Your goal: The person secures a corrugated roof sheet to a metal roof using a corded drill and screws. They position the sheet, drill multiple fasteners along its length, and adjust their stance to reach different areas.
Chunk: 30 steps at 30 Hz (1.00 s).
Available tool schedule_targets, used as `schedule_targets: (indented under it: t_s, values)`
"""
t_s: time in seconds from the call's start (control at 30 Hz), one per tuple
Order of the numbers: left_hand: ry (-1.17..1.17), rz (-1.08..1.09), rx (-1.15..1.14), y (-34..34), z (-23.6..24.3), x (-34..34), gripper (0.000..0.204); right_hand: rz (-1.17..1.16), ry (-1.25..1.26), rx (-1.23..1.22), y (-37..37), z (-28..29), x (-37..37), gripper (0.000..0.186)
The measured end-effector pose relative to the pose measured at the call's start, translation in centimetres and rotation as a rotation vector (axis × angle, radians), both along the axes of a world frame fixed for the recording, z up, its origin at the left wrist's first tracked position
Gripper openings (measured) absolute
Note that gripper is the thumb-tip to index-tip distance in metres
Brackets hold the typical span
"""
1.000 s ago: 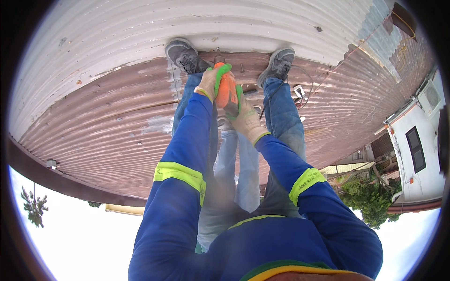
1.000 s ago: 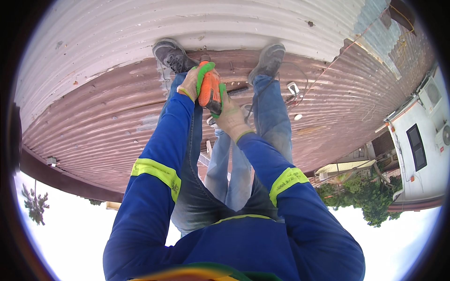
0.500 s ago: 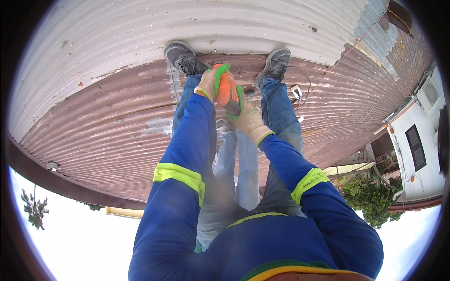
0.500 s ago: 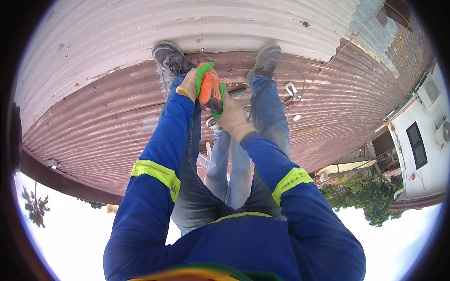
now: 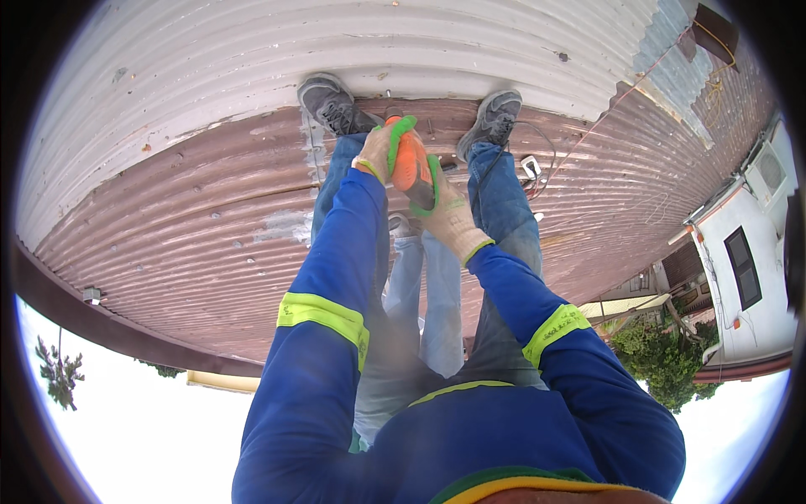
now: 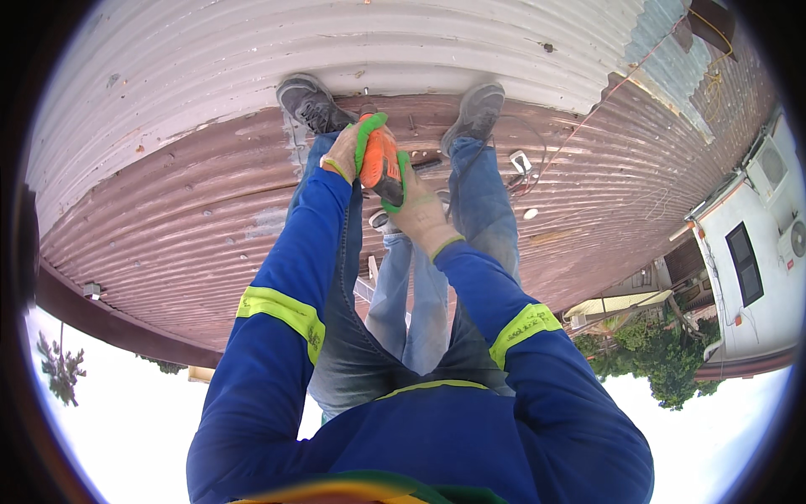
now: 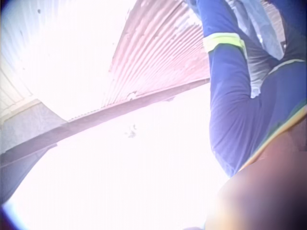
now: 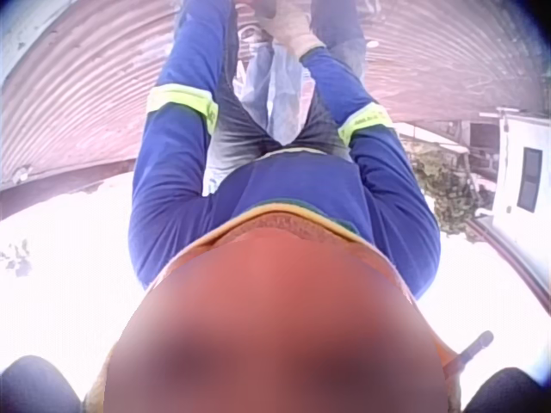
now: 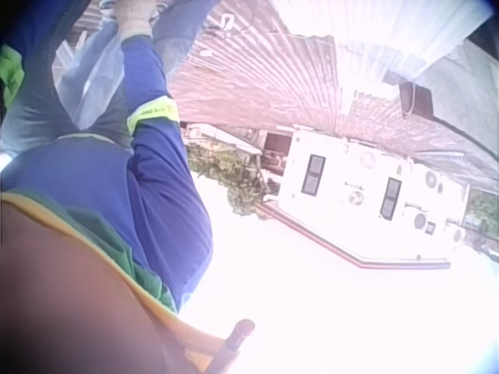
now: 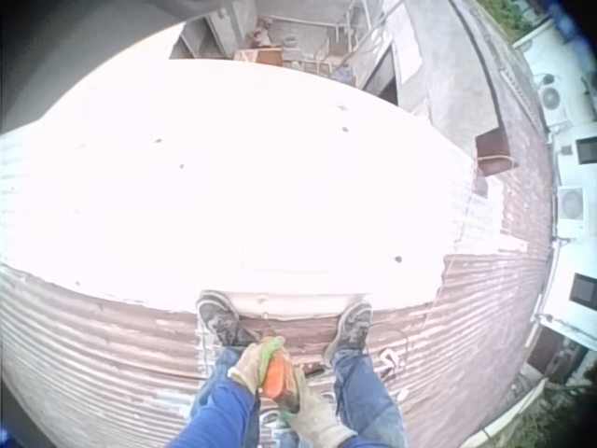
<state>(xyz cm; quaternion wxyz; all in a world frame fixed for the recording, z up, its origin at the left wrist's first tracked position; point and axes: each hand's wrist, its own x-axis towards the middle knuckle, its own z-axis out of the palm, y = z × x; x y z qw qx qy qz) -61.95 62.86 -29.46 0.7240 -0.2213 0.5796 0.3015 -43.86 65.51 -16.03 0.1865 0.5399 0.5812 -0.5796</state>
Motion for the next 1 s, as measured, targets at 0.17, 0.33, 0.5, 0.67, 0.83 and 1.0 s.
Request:
schedule_targets:
  t_s: [0.17,0.33,0.5,0.67,0.83,1.0]
  values:
    - [-0.008,0.023,-0.086,0.9,1.2,-0.3,0.034,-0.042,0.036,0.026,-0.2,-0.2,0.2,0.100]
    - [0.013,0.046,-0.135,2.2,2.8,-0.2,0.034,-0.047,0.015,-0.015,0.1,0.2,0.2,0.099]
    - [0.098,-0.029,0.048,0.7,1.4,0.0,0.035,-0.012,0.052,0.040,0.5,0.4,0.1,0.098]
    - [0.110,-0.214,0.220,-0.9,-0.1,-0.1,0.037,-0.024,0.053,0.016,0.7,0.3,0.4,0.099]
    - [0.035,0.005,-0.076,0.9,0.2,0.0,0.052,-0.016,0.025,-0.048,1.3,0.2,0.5,0.102]
    - [0.081,0.068,-0.049,1.8,2.0,0.1,0.059,-0.005,0.083,0.078,1.3,-0.2,0.8,0.097]
